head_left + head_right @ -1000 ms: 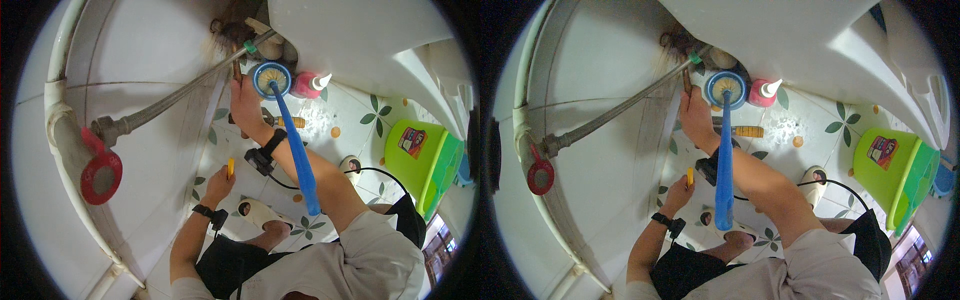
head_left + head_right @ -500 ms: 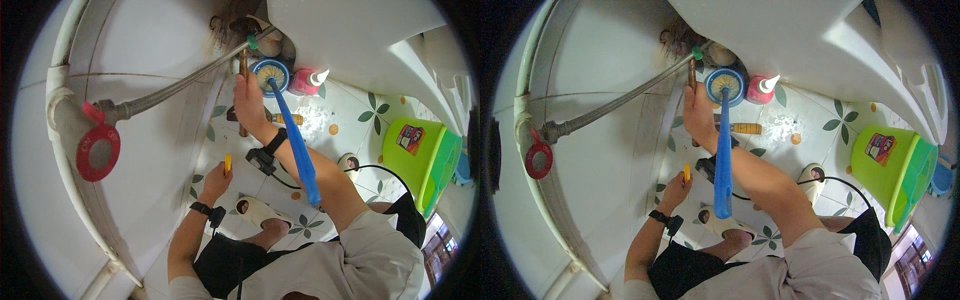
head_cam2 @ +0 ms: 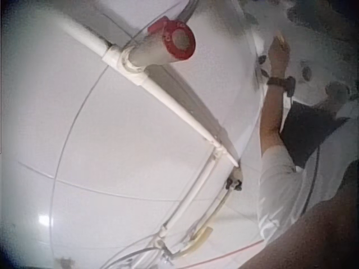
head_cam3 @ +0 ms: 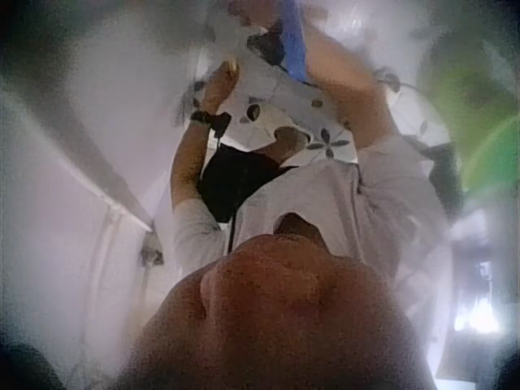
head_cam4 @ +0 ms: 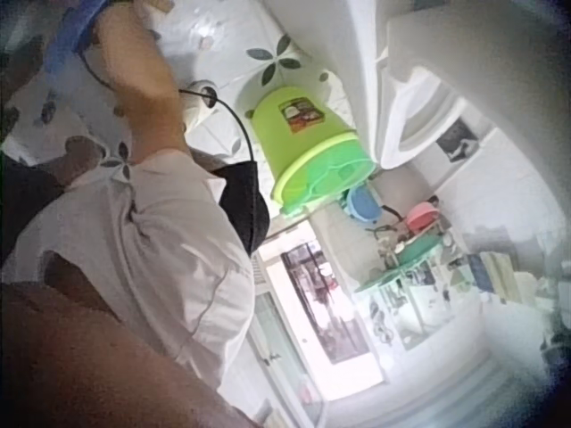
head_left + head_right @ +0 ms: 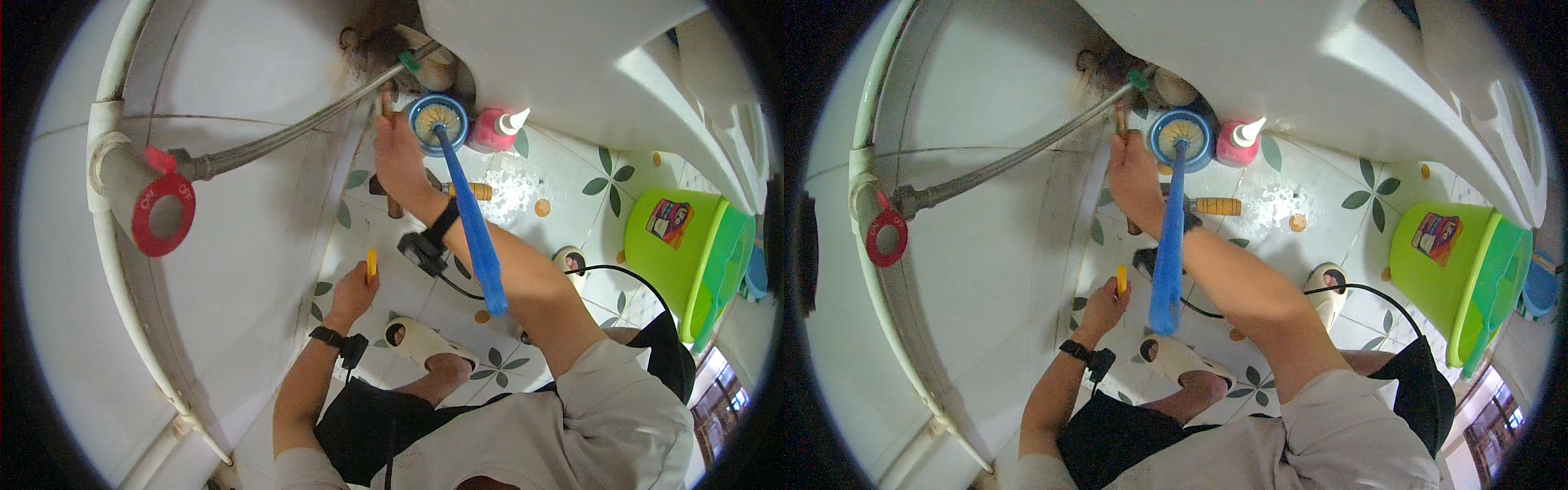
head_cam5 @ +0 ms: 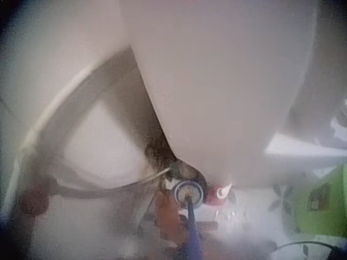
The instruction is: Use a hammer and a scraper to remove material from the bathroom floor around a pipe.
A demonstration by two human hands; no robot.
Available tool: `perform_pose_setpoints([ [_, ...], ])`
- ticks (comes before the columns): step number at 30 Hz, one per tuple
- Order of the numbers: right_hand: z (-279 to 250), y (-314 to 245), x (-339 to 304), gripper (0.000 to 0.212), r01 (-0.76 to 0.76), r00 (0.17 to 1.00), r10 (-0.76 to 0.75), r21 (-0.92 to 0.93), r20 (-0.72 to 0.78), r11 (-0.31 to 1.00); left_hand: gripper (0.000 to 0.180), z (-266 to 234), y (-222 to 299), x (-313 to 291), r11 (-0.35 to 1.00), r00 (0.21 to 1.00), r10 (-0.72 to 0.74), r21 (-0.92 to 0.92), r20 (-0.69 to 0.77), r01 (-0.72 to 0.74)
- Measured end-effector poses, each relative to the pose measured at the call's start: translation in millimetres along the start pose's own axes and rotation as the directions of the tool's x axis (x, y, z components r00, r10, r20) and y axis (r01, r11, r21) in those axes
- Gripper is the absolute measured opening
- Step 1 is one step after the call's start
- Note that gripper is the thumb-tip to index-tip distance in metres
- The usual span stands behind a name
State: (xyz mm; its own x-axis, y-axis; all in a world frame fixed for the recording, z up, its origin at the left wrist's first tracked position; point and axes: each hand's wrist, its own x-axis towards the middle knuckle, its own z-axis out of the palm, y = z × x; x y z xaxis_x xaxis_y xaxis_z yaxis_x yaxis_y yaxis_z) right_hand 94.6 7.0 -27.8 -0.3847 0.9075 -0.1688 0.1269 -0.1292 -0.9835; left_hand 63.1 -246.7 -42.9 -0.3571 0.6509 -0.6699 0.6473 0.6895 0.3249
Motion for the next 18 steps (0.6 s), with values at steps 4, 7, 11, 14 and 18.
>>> perform_pose_setpoints([
  [4, -9, 8, -1, 0.026, -0.024, 1.0, 0.024, -0.121, -0.006, 0.992, 0.031, -4, 4, -2, 1.0, 0.999, 0.027, 0.017, -0.031, -0.027],
  [7, 1, 10, 0, 0.028, 0.021, 0.997, -0.019, 0.032, -0.07, 0.999, 0.025, -8, 9, -1, 1.0, 1.0, 0.012, 0.027, 0.012, -0.012],
  [11, 0, 12, 4, 0.029, -0.008, 1.0, 0.008, -0.022, 0.0, 1.0, 0.029, -4, 4, -3, 1.0, 1.0, -0.002, -0.006, -0.01, 0.002],
  [14, 0, 13, -1, 0.03, -0.099, 0.995, 0.099, 0.165, 0.007, 0.981, 0.033, -1, 0, -1, 1.0, 1.0, -0.003, -0.028, -0.03, 0.002],
  [18, 2, 4, -10, 0.03, -0.085, 0.995, 0.081, 0.073, 0.057, 0.994, 0.033, -1, -3, -5, 1.0, 0.999, -0.017, -0.006, -0.047, 0.016],
])
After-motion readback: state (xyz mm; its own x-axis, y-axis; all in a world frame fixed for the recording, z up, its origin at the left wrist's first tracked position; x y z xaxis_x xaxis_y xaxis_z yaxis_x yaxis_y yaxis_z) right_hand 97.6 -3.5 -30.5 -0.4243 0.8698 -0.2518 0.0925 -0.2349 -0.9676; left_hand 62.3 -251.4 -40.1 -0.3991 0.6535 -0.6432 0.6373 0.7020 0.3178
